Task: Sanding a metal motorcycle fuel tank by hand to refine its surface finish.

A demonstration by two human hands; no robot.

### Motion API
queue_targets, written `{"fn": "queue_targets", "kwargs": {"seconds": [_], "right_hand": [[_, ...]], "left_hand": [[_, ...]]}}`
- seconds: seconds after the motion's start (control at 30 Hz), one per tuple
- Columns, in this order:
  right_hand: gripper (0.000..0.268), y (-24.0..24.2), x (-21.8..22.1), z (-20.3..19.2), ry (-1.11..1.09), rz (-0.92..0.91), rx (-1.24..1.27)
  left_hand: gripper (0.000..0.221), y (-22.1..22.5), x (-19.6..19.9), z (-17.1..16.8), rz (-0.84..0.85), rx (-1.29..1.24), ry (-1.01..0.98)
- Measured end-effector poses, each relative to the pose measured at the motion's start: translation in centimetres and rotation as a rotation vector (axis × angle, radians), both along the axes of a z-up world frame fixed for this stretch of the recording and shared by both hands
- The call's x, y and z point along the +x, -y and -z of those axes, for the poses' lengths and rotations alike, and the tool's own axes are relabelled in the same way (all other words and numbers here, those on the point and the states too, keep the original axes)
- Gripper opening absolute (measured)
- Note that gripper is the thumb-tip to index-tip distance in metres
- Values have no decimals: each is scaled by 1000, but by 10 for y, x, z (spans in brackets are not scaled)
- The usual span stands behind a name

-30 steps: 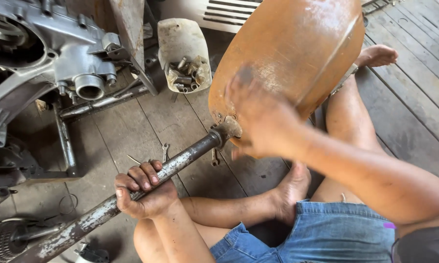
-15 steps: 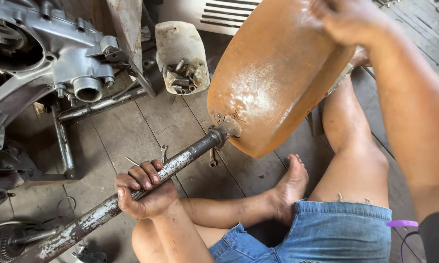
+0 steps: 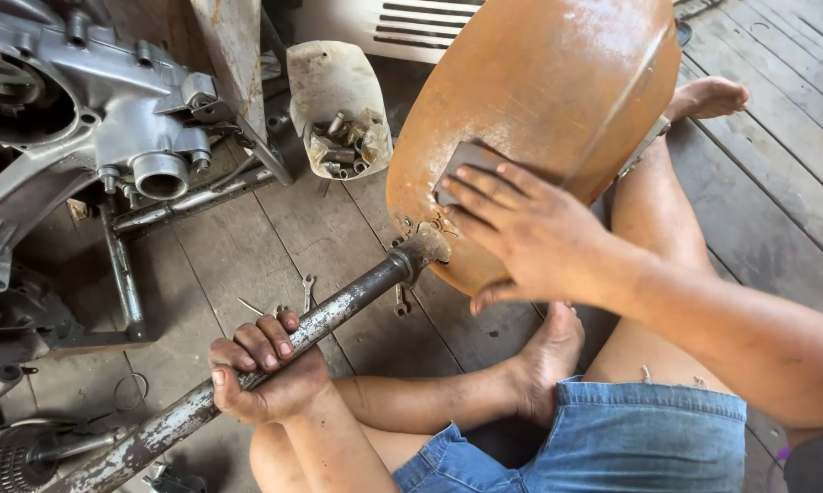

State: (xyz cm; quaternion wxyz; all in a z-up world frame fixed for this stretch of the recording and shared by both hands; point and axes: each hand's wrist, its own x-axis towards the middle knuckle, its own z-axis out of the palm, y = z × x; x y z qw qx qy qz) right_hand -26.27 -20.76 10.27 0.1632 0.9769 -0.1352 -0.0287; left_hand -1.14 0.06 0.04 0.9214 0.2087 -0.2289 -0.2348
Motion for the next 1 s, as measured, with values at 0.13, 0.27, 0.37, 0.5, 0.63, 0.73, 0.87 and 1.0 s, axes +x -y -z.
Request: {"fn": "queue_targets", "kwargs": {"seconds": [0.13,0.27,0.37,0.5,0.63,0.73,0.87,1.0], "right_hand": [[105,31,-2,-27,92,181,-89],[88,94,-20,-42,274,300,-34],[80,105,-19,-40,231,459,-134],[107,39,26,-52,196,276,16],[130,-24,32,30,84,-53,-9],[124,2,36,16,-156,35,-44],[113,61,15,-29,-10,229,-117],[64,130,-31,-32,369,640,199]], "left_hand": [[23,1,0,-3,27,-13,15],[23,1,1,-2,16,-17,19],[24,0,2,-2,1,6,-8],[25,0,3,-2,-17,17,-14],[24,1,2,-4,22,-12,-3],[23,2,2,-2,27,-13,-6],[23,3,0,-3,27,-22,16],[24,0,0,-2,-7,-4,-9]]}}
